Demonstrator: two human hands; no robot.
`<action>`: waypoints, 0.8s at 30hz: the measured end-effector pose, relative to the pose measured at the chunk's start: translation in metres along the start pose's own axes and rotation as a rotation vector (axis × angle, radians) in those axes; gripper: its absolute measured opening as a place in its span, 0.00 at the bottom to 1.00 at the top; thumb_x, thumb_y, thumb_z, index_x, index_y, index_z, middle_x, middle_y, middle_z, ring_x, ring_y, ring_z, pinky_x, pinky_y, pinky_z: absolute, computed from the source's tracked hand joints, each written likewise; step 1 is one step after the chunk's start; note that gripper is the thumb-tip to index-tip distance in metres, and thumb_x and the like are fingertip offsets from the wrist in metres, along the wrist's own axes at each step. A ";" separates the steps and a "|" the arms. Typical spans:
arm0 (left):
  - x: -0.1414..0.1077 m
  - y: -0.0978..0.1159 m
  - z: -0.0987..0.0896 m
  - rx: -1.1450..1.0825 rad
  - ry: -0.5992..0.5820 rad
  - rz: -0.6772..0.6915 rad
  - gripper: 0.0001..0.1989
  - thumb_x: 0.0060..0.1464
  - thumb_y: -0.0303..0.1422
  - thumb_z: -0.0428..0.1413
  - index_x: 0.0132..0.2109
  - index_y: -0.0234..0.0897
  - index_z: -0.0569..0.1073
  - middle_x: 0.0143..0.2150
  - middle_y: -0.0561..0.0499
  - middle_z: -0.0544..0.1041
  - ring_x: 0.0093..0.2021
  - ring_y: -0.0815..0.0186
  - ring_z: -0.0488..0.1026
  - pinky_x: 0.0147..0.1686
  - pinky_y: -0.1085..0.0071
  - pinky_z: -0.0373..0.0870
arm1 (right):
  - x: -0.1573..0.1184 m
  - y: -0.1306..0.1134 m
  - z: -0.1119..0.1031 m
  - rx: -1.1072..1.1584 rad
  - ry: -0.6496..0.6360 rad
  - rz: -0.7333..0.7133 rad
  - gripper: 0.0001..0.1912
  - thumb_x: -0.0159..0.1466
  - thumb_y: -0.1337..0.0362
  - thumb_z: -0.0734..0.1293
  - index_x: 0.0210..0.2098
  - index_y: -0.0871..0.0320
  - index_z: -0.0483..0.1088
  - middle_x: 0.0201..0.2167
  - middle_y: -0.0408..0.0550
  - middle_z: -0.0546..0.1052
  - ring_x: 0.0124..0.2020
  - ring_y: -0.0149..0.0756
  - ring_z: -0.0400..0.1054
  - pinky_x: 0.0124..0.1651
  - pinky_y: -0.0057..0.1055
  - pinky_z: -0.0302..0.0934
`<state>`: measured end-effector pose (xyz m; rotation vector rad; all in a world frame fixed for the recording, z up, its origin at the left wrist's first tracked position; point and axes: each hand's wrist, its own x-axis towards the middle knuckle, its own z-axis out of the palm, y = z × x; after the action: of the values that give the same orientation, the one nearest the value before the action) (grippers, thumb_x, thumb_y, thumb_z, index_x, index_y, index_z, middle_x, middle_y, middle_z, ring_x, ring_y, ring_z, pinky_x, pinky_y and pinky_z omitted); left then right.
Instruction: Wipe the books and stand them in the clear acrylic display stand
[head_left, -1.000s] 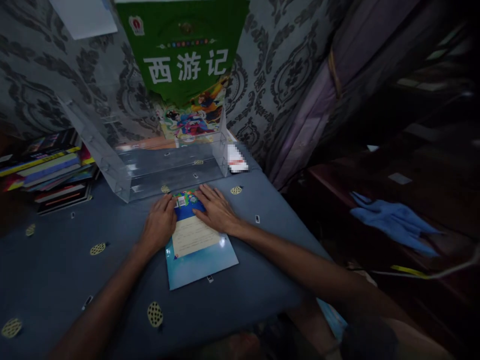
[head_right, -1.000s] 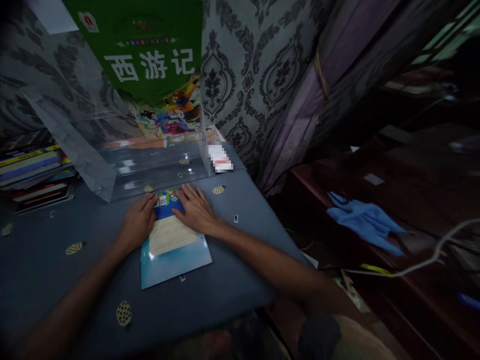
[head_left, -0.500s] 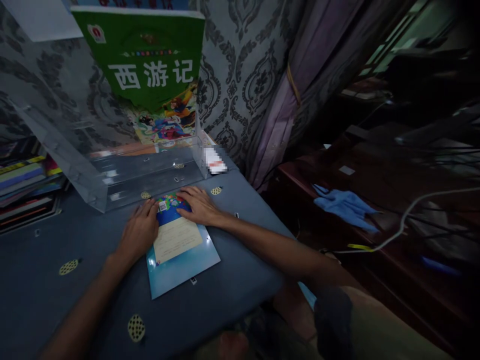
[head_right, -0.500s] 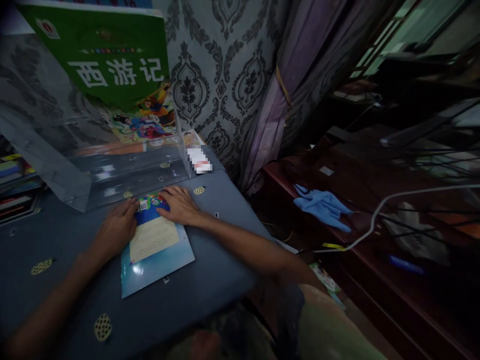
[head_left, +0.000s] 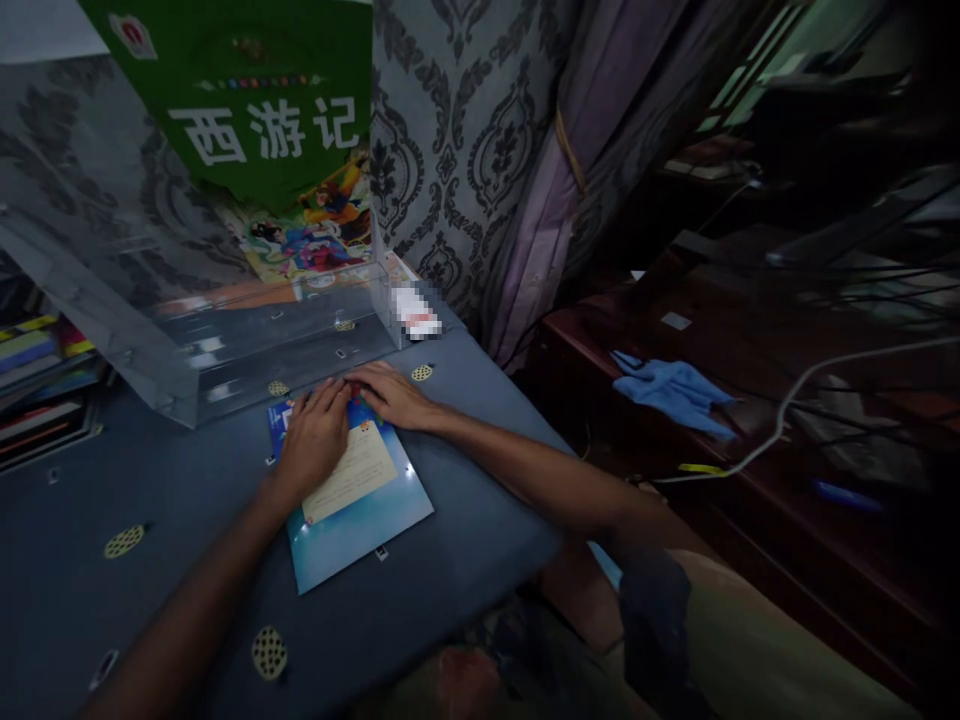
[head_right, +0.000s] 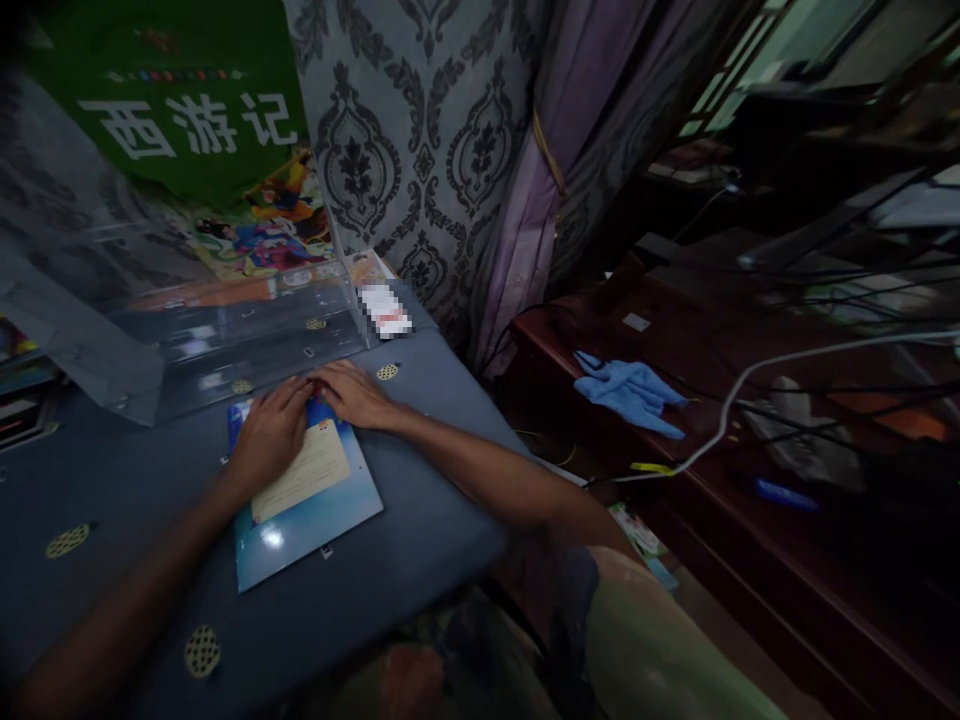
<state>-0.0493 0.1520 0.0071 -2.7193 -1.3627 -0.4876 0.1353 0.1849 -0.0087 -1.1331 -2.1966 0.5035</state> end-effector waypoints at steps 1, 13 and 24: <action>-0.001 -0.002 0.001 -0.007 0.002 -0.002 0.23 0.65 0.26 0.41 0.62 0.30 0.70 0.64 0.35 0.72 0.67 0.50 0.65 0.63 0.47 0.62 | 0.001 0.004 -0.001 0.042 -0.001 0.001 0.19 0.69 0.71 0.60 0.58 0.61 0.71 0.56 0.54 0.76 0.59 0.41 0.67 0.64 0.42 0.60; 0.000 -0.003 0.001 0.001 -0.040 -0.052 0.22 0.65 0.26 0.44 0.63 0.35 0.69 0.66 0.41 0.71 0.68 0.54 0.64 0.65 0.50 0.60 | 0.003 0.027 -0.001 0.276 0.067 0.027 0.24 0.66 0.74 0.58 0.58 0.55 0.72 0.55 0.49 0.79 0.57 0.38 0.72 0.63 0.43 0.63; 0.002 -0.013 -0.017 -0.082 -0.197 -0.006 0.23 0.66 0.27 0.44 0.64 0.37 0.69 0.67 0.44 0.69 0.70 0.56 0.62 0.66 0.47 0.58 | -0.002 0.013 -0.006 0.160 0.112 0.068 0.19 0.70 0.66 0.58 0.56 0.58 0.73 0.49 0.54 0.81 0.52 0.42 0.74 0.57 0.42 0.65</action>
<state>-0.0624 0.1581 0.0226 -2.8969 -1.4246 -0.2880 0.1481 0.1913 -0.0126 -1.1247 -1.9898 0.6182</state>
